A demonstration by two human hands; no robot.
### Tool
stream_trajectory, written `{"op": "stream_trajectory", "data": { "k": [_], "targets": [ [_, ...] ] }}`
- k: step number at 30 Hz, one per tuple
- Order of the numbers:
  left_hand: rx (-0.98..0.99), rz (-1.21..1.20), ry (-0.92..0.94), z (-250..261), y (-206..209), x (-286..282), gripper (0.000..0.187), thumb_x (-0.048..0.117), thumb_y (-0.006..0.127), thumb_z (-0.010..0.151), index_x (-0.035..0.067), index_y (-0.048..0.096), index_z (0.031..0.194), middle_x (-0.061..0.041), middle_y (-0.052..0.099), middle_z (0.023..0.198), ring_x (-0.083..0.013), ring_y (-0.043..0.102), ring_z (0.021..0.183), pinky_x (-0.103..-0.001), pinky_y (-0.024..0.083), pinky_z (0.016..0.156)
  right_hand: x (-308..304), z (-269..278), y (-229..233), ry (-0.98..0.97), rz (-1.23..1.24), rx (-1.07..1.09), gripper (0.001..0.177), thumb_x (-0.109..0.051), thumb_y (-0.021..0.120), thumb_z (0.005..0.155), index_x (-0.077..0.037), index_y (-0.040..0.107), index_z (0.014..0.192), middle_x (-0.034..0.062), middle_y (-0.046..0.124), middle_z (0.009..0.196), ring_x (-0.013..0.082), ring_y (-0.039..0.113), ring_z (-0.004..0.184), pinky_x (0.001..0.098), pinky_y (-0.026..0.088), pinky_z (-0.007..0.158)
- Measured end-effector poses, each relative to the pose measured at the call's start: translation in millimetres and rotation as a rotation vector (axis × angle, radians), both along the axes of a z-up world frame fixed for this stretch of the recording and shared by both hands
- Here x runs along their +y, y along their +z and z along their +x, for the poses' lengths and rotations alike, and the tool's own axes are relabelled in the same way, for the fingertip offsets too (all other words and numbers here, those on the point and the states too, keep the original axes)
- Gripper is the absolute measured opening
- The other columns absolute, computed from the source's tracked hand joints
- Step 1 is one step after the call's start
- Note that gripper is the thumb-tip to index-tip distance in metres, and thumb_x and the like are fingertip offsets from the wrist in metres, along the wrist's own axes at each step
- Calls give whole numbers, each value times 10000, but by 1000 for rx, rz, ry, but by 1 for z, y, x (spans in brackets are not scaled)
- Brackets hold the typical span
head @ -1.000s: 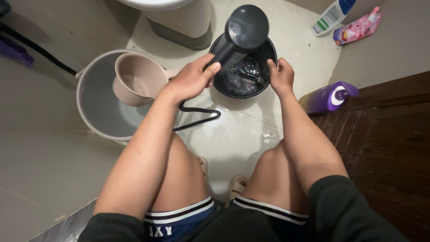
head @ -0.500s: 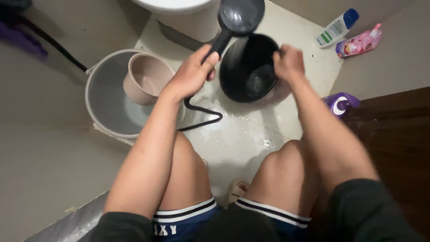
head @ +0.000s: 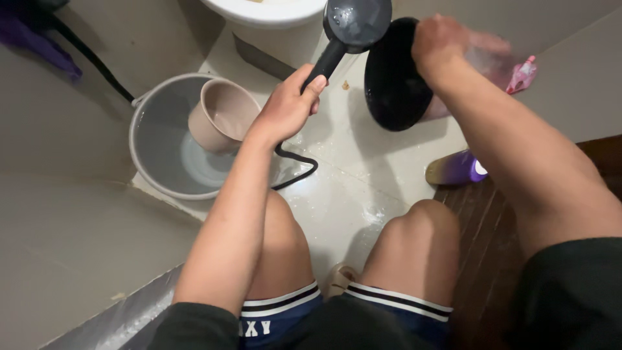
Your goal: The person pours liquid from a bottle into a black bucket, then moves to a bathroom area. They use a handheld shower head to rinse the inside of the bucket with water, repeatedly filling and emptying it to clean the container.
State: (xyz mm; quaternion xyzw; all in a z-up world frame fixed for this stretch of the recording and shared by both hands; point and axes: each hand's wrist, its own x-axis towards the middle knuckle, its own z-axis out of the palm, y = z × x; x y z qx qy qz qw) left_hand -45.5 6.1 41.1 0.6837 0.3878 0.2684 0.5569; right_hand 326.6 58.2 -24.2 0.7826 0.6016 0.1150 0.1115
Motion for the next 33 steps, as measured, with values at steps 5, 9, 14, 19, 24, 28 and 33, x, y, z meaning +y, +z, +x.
{"op": "stream_trajectory", "data": {
  "k": [5, 9, 14, 19, 24, 28, 33],
  "targets": [
    [-31, 13, 12, 0, 1, 3, 324, 414, 499, 1060, 107, 594, 1025, 27, 560, 714, -88, 544, 667, -290, 464, 626, 30, -2, -6, 64, 81, -133, 164, -181, 667, 941, -91, 794, 992, 172, 754, 1023, 359, 721, 960, 440, 577, 744],
    [-29, -2, 38, -2, 2, 4, 339, 427, 497, 1054, 105, 600, 1034, 27, 562, 700, -86, 535, 651, -285, 456, 613, 47, 8, -7, 30, 22, -150, 156, -180, 673, 949, -80, 782, 999, 181, 747, 1020, 373, 714, 960, 449, 570, 754],
    [-51, -18, 42, -5, 4, 3, 331, 419, 498, 1049, 111, 617, 1072, 30, 554, 686, -80, 522, 642, -279, 446, 602, 59, 6, -6, 26, -12, -156, 150, -179, 681, 959, -66, 766, 1007, 194, 737, 1016, 390, 705, 961, 460, 561, 765],
    [-113, 5, 21, -6, 5, 2, 334, 397, 489, 1068, 90, 621, 1067, 36, 540, 704, -80, 528, 663, -275, 450, 625, 61, -1, -9, 34, -18, -162, 148, -179, 688, 970, -52, 751, 1015, 206, 728, 1013, 407, 696, 962, 471, 552, 777],
    [-96, 3, 31, -9, 9, 0, 336, 393, 474, 1073, 94, 624, 1066, 30, 538, 683, -82, 502, 647, -273, 434, 620, 58, 2, -8, 44, -8, -156, 152, -178, 696, 980, -38, 735, 1023, 218, 718, 1009, 424, 688, 963, 482, 544, 788],
    [-112, -20, 25, -10, 11, -3, 330, 390, 480, 1073, 89, 613, 1055, 35, 530, 704, -76, 496, 652, -270, 425, 611, 46, 10, -11, 53, 0, -146, 158, -177, 702, 988, -27, 722, 1030, 228, 711, 1006, 438, 681, 964, 491, 537, 798],
    [-121, -9, 15, -7, 12, -6, 336, 400, 483, 1073, 87, 602, 1044, 41, 529, 711, -70, 502, 652, -265, 426, 597, 27, 16, -27, 83, 41, -110, 169, -177, 709, 999, -13, 707, 1038, 240, 701, 1002, 455, 672, 965, 501, 528, 809]
  ]
}}
